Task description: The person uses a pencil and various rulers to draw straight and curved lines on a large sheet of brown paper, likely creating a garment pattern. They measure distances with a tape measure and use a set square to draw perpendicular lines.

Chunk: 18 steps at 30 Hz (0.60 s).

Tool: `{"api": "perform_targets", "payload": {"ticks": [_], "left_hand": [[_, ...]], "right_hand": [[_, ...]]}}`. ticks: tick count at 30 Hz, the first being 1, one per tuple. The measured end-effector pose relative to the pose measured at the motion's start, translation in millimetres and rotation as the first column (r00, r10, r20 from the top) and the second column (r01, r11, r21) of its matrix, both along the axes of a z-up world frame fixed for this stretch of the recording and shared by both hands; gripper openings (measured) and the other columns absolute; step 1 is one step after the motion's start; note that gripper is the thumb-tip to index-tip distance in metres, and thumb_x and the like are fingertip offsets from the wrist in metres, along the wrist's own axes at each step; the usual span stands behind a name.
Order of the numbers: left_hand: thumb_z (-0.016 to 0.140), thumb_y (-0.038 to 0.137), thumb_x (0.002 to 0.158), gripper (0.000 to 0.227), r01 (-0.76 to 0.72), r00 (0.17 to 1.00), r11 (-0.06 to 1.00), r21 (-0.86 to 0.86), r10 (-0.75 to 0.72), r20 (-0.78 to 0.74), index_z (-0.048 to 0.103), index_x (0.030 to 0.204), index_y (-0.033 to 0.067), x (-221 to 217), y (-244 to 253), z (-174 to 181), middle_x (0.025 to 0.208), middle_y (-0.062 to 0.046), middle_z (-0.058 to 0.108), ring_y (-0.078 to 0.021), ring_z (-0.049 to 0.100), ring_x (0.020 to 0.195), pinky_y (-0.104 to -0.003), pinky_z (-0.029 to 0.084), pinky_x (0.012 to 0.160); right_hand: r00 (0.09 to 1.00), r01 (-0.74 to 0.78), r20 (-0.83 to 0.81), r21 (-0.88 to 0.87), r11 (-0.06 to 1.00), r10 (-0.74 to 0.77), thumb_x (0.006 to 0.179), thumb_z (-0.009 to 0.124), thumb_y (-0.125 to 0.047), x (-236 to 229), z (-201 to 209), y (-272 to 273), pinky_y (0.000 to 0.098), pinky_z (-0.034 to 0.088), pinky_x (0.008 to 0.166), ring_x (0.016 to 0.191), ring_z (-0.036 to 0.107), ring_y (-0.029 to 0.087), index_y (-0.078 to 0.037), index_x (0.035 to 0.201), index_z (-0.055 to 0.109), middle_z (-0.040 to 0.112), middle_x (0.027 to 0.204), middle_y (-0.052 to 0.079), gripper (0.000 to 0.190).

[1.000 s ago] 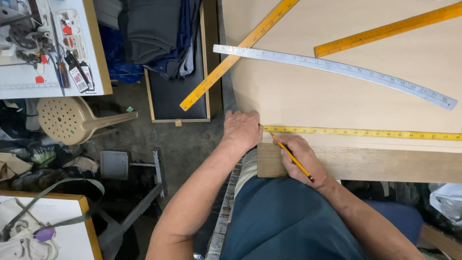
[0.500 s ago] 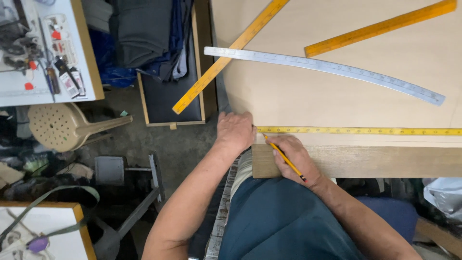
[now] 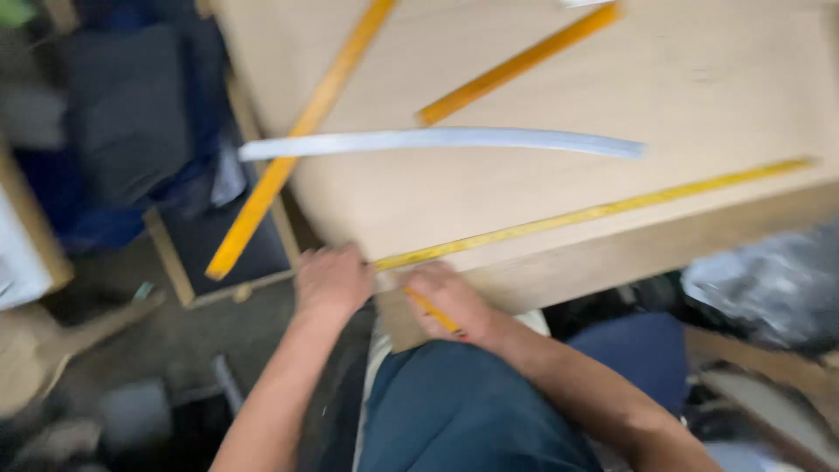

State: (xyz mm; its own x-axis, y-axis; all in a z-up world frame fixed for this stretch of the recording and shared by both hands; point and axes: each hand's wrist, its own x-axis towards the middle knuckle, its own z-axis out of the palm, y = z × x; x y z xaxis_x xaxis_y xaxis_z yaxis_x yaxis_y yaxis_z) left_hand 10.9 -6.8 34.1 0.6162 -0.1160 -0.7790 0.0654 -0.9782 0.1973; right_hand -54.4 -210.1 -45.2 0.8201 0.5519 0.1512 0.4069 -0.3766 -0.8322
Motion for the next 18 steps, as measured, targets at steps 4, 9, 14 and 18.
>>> {"api": "perform_targets", "payload": {"ticks": [4, 9, 14, 18], "left_hand": [[0.049, 0.047, 0.095, 0.040, 0.044, 0.998, 0.992, 0.120, -0.048, 0.035, 0.072, 0.107, 0.0158, -12, 10, -33, 0.112, -0.014, 0.077, -0.0353, 0.068, 0.116, -0.051, 0.041, 0.107], [0.048, 0.059, 0.093, 0.040, 0.113, 0.992, 0.963, 0.245, -0.124, 0.029, 0.068, 0.106, 0.0265, -5, 13, -42, 0.113, -0.005, 0.078, -0.0299, 0.070, 0.117, -0.046, 0.048, 0.102], [0.042, 0.057, 0.097, 0.039, 0.090, 0.983, 0.936, 0.340, -0.029, -0.181, 0.067, 0.118, 0.0346, 5, 7, -39, 0.127, -0.004, 0.077, -0.0265, 0.070, 0.124, -0.040, 0.050, 0.105], [0.038, 0.058, 0.100, 0.040, 0.164, 0.969, 0.899, 0.405, -0.070, -0.237, 0.060, 0.126, 0.0371, 6, 0, -46, 0.129, 0.004, 0.076, -0.0188, 0.069, 0.126, -0.034, 0.049, 0.106]], "right_hand": [[0.999, 0.036, -0.026, 0.080, 0.996, -0.034, 0.095, 0.050, -0.028, -1, 3, 5, 0.0480, 0.053, 0.079, 0.084, 0.067, 0.035, -0.010, 0.106, 0.065, 0.065, 0.089, 0.011, 0.026], [0.968, 0.028, -0.249, -0.042, 0.999, -0.037, 0.089, 0.051, -0.013, 8, 33, 7, 0.0440, 0.055, 0.069, 0.070, 0.068, 0.032, -0.007, 0.090, 0.073, 0.073, 0.082, 0.011, 0.023], [0.901, 0.170, -0.407, 0.007, 0.985, -0.152, 0.100, 0.047, -0.012, -4, 77, -35, 0.0344, 0.058, 0.096, 0.108, 0.073, 0.025, -0.011, 0.124, 0.061, 0.073, 0.120, 0.004, 0.028], [0.873, 0.224, -0.402, -0.173, 0.959, -0.276, 0.108, 0.041, -0.032, -9, 73, -85, 0.0407, 0.059, 0.074, 0.070, 0.071, 0.031, -0.018, 0.138, 0.059, 0.075, 0.099, 0.016, 0.037]]}}
